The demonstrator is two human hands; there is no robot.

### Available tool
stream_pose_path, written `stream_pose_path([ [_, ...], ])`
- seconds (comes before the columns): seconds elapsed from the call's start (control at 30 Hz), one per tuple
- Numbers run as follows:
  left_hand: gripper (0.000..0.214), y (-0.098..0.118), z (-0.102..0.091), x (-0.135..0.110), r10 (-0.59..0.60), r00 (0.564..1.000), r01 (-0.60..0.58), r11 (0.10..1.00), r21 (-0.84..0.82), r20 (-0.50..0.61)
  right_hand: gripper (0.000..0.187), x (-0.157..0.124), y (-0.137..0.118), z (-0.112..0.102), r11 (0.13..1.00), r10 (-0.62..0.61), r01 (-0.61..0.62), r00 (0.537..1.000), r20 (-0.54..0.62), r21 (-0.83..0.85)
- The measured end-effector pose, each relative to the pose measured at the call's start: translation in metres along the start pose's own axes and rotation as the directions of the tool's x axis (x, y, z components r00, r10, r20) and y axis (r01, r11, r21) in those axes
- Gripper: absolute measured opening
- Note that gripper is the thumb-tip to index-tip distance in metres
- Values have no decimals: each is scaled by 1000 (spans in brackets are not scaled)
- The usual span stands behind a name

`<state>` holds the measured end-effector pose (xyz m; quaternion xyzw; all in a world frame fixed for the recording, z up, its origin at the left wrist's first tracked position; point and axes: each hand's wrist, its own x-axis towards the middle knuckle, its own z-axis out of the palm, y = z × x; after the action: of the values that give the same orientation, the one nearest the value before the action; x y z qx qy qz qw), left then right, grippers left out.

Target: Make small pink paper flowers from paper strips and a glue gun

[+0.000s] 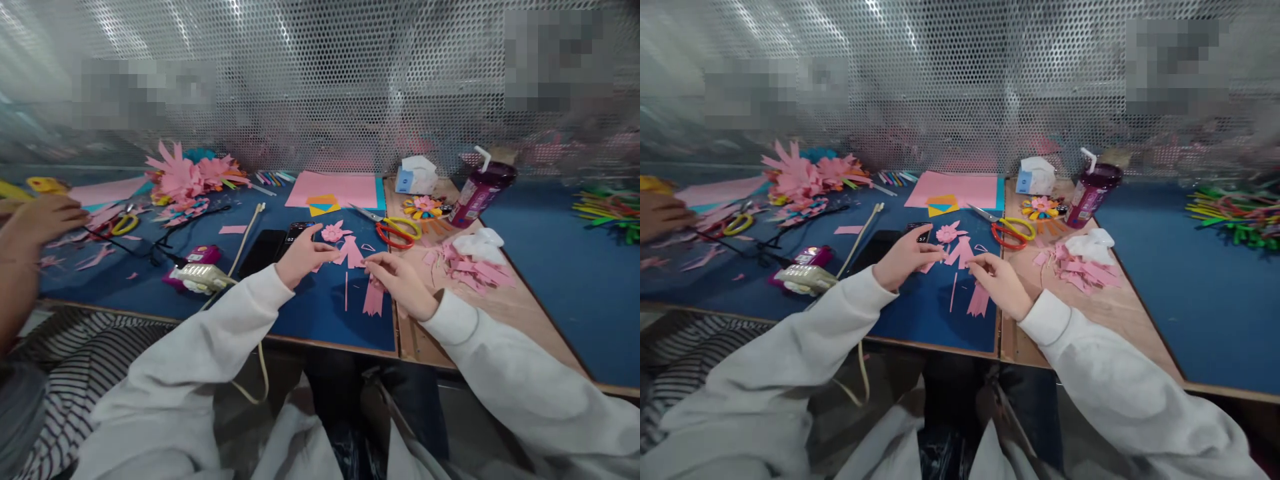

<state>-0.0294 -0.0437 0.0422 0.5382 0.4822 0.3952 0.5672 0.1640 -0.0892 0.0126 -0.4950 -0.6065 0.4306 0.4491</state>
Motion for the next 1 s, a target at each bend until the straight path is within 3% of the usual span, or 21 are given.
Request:
stream_pose_path([
  [0.13, 108, -5, 28, 18, 174, 964, -185, 982, 36, 199, 25, 10, 5, -13, 980, -163, 131, 961, -225, -148],
  [0.3, 108, -8, 48, 35, 155, 930, -160, 987, -13, 334, 24, 19, 10, -23, 964, -244, 196, 920, -307, -180],
  [0.53, 106, -19, 42, 39, 120, 930, -125, 992, -8, 346, 28, 16, 13, -15, 983, -148, 116, 959, -240, -144],
  [0.67, 107, -18, 35, 28, 180, 933, -194, 981, 15, 313, 33, 13, 13, -15, 990, -86, 64, 981, -175, -127],
  [0.8, 112, -14, 38, 22, 154, 929, -181, 982, 49, 335, 25, 13, 15, -16, 983, -107, 88, 988, -113, -160],
  [1.0, 115, -15, 38, 23, 166, 927, -200, 977, 70, 336, 21, 14, 21, -16, 992, -111, 102, 985, -135, -76],
])
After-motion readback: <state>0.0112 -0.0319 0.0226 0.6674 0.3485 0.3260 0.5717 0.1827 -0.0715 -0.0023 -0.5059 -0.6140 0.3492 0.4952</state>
